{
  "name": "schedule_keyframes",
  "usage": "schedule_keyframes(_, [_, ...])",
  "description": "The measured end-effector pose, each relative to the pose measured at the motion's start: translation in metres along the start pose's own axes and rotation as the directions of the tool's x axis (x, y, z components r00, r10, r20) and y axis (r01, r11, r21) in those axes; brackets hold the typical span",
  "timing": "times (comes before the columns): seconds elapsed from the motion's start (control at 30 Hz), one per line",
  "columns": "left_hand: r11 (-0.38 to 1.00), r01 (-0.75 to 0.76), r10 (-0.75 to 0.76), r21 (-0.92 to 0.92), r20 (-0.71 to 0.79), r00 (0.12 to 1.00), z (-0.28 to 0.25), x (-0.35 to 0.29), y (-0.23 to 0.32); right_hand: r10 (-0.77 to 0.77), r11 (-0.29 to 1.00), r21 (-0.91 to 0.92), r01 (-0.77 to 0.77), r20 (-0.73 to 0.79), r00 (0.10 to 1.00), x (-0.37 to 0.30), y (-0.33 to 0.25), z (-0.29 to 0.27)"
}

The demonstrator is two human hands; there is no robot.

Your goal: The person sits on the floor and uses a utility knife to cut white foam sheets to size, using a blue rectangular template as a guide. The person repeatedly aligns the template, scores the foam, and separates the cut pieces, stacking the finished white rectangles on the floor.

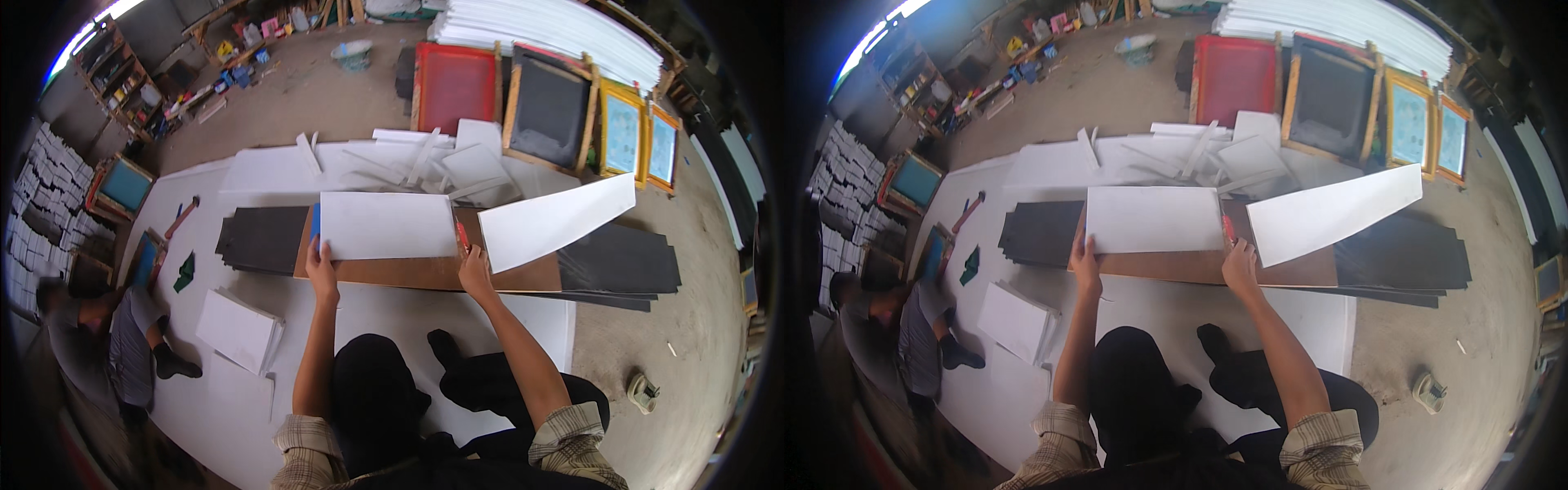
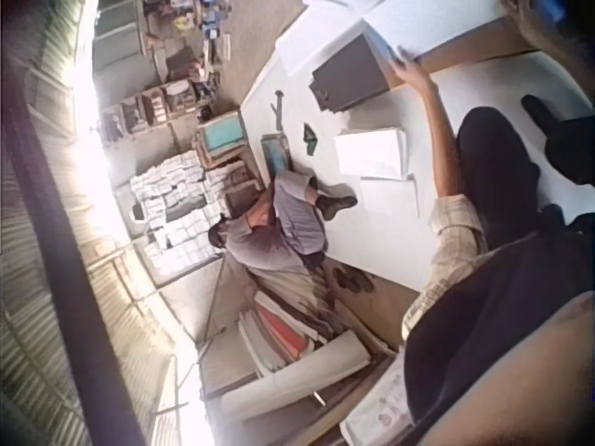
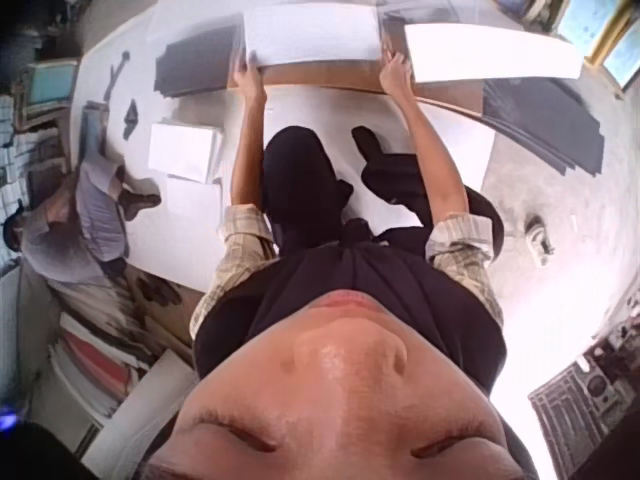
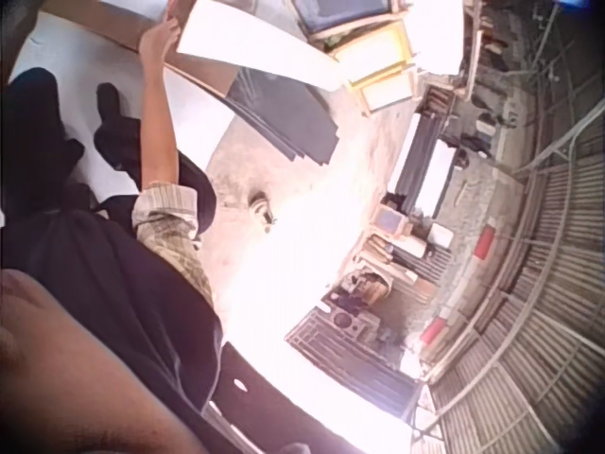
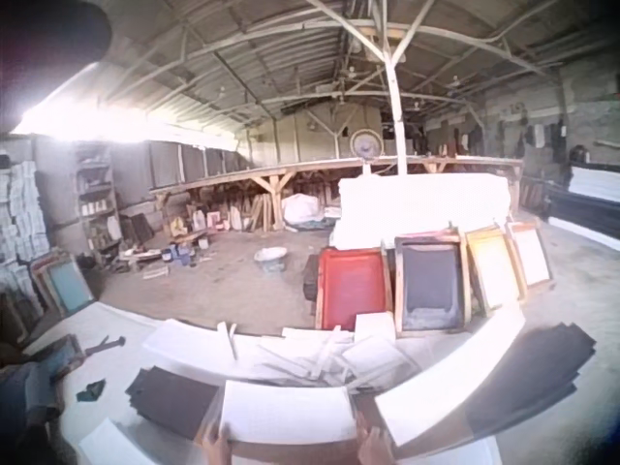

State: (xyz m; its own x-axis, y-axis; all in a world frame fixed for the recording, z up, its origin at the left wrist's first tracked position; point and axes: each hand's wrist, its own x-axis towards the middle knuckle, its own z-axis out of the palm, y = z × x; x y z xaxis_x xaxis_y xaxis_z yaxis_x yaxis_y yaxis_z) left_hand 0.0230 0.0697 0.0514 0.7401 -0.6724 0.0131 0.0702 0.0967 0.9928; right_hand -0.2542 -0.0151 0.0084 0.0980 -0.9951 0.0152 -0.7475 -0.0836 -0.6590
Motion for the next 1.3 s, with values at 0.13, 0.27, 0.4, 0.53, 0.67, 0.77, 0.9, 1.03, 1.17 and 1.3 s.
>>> schedule_keyframes(0.13, [0.974,0.19,-0.181,-0.12,0.08,0.98,-0.017,-0.014,-0.05,-0.022,0.955,-0.297,0.004,-0.059,0.998,0.008,0.017,0.036])
schedule_keyframes(0.27, [0.895,0.361,-0.358,-0.261,0.064,0.932,-0.01,-0.031,-0.063,-0.065,0.89,-0.457,0.002,-0.123,0.99,0.019,0.014,0.046])
schedule_keyframes(0.4, [0.82,0.461,-0.433,-0.339,0.159,0.887,-0.006,-0.037,-0.06,-0.226,0.863,-0.5,0.077,-0.245,0.943,0.022,-0.023,0.044])
schedule_keyframes(0.53, [0.776,0.483,-0.452,-0.405,0.178,0.874,0.012,-0.044,-0.05,-0.037,0.814,0.579,-0.046,0.131,0.991,0.022,-0.049,0.074])
schedule_keyframes(0.67, [0.814,0.369,-0.336,-0.448,0.155,0.929,-0.002,-0.069,-0.025,-0.249,0.467,0.729,-0.5,0.652,0.717,-0.03,-0.106,0.086])
schedule_keyframes(0.77, [0.897,0.269,-0.238,-0.35,0.13,0.963,-0.041,-0.089,-0.008,-0.343,0.556,0.768,-0.32,0.562,0.753,-0.065,-0.139,0.081])
schedule_keyframes(0.9, [0.921,0.113,-0.12,-0.373,0.004,0.993,-0.082,-0.115,0.04,-0.436,0.533,0.766,-0.359,0.612,0.659,-0.089,-0.193,0.043])
schedule_keyframes(1.03, [0.908,-0.15,0.063,-0.39,-0.226,0.972,-0.139,-0.144,0.082,-0.557,0.642,0.744,-0.187,0.619,0.553,-0.11,-0.244,0.01])
schedule_keyframes(1.17, [0.96,-0.217,0.175,-0.179,-0.224,0.959,-0.171,-0.19,0.14,-0.705,0.613,0.789,-0.039,0.568,0.424,-0.131,-0.28,-0.012])
schedule_keyframes(1.3, [0.974,-0.223,0.211,-0.042,-0.201,0.957,-0.195,-0.206,0.147,-0.771,0.605,0.792,0.081,0.557,0.308,-0.14,-0.301,-0.008])
